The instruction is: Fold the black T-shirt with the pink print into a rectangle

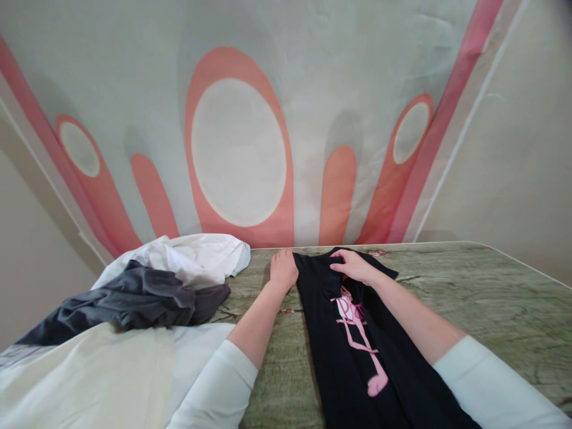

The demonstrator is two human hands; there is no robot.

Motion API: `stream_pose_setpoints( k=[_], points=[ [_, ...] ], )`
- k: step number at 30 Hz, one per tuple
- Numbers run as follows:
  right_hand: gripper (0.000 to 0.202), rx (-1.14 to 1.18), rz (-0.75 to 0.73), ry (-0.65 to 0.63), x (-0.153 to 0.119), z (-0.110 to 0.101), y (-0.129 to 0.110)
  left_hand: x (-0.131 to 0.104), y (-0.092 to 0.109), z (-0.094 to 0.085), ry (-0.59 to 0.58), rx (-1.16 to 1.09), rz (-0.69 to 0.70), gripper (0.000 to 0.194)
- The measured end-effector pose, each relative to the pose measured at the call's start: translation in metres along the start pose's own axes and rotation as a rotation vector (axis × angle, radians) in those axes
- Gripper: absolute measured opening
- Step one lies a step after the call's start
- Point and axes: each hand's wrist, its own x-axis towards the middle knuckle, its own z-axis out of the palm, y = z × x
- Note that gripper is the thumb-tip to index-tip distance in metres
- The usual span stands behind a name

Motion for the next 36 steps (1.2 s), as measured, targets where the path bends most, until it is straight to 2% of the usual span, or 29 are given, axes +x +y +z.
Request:
stream_pose_setpoints(
  k=[4, 7, 10, 18, 25, 28, 31, 34, 36],
  points=[
    [0.027, -0.022, 0.021, 0.008, 0.001, 0.001, 0.002, -0.012, 0.024, 0.0, -0.17, 0.12, -0.077, 0.055],
    [0.026, -0.022, 0.004, 0.016, 0.001, 0.001, 0.002, -0.017, 0.038, -0.003, -0.254, 0.11, -0.13, 0.061],
    [0.026, -0.011, 0.001, 0.017, 0.0, 0.0, 0.0, -0.02, 0.044, -0.004, -0.312, 0.067, -0.128, 0.066],
    [0.028, 0.046, 0.067, -0.016, -0.004, 0.0, -0.007, -0.021, 0.036, 0.005, -0.284, 0.023, -0.064, 0.073],
    [0.033, -0.041, 0.085, 0.035, -0.004, 0.0, -0.011, -0.021, 0.031, 0.007, -0.262, 0.031, -0.064, 0.081],
    [0.045, -0.03, 0.147, 0.029, -0.009, -0.001, -0.019, -0.022, 0.03, 0.007, -0.261, 0.026, -0.063, 0.079],
    [0.073, 0.123, 0.211, -0.127, -0.021, -0.002, -0.03, -0.022, 0.029, 0.008, -0.261, 0.013, -0.063, 0.073],
    [0.095, 0.179, 0.187, -0.236, -0.036, -0.004, -0.039, -0.021, 0.03, 0.009, -0.262, 0.005, -0.074, 0.069],
    [0.097, 0.148, 0.126, -0.27, -0.044, -0.004, -0.042, -0.021, 0.031, 0.01, -0.257, -0.002, -0.081, 0.069]
  ],
)
